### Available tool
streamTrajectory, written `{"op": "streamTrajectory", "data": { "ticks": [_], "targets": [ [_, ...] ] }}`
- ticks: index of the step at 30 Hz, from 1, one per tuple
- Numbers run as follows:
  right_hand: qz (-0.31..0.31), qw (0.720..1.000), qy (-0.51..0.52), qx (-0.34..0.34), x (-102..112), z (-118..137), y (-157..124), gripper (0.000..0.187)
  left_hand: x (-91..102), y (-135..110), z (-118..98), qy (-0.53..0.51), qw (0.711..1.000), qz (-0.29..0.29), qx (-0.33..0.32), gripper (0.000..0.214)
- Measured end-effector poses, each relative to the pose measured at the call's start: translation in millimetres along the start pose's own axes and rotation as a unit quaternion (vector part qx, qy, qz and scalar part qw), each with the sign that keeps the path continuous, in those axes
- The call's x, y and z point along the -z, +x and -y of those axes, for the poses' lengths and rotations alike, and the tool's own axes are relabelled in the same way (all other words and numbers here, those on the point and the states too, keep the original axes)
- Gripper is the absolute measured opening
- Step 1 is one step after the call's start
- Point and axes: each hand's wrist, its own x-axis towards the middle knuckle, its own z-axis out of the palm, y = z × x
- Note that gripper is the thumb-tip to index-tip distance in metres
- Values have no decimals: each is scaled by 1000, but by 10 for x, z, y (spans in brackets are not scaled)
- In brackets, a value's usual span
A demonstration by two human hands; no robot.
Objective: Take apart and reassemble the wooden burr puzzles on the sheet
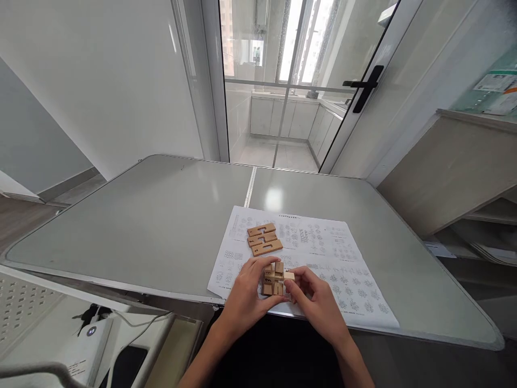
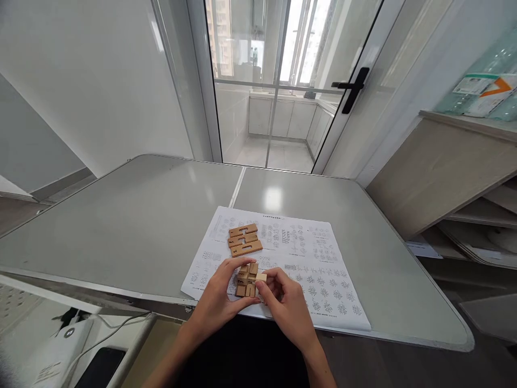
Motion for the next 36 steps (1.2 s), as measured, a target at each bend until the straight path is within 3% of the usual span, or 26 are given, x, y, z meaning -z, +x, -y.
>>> {"op": "streamTrajectory", "data": {
  "ticks": [36],
  "targets": [
    [-3, 1000, 5, -11, -12, 30, 3, 42, -13, 33, -22, 15, 1000, 8, -7, 70]
  ]
}}
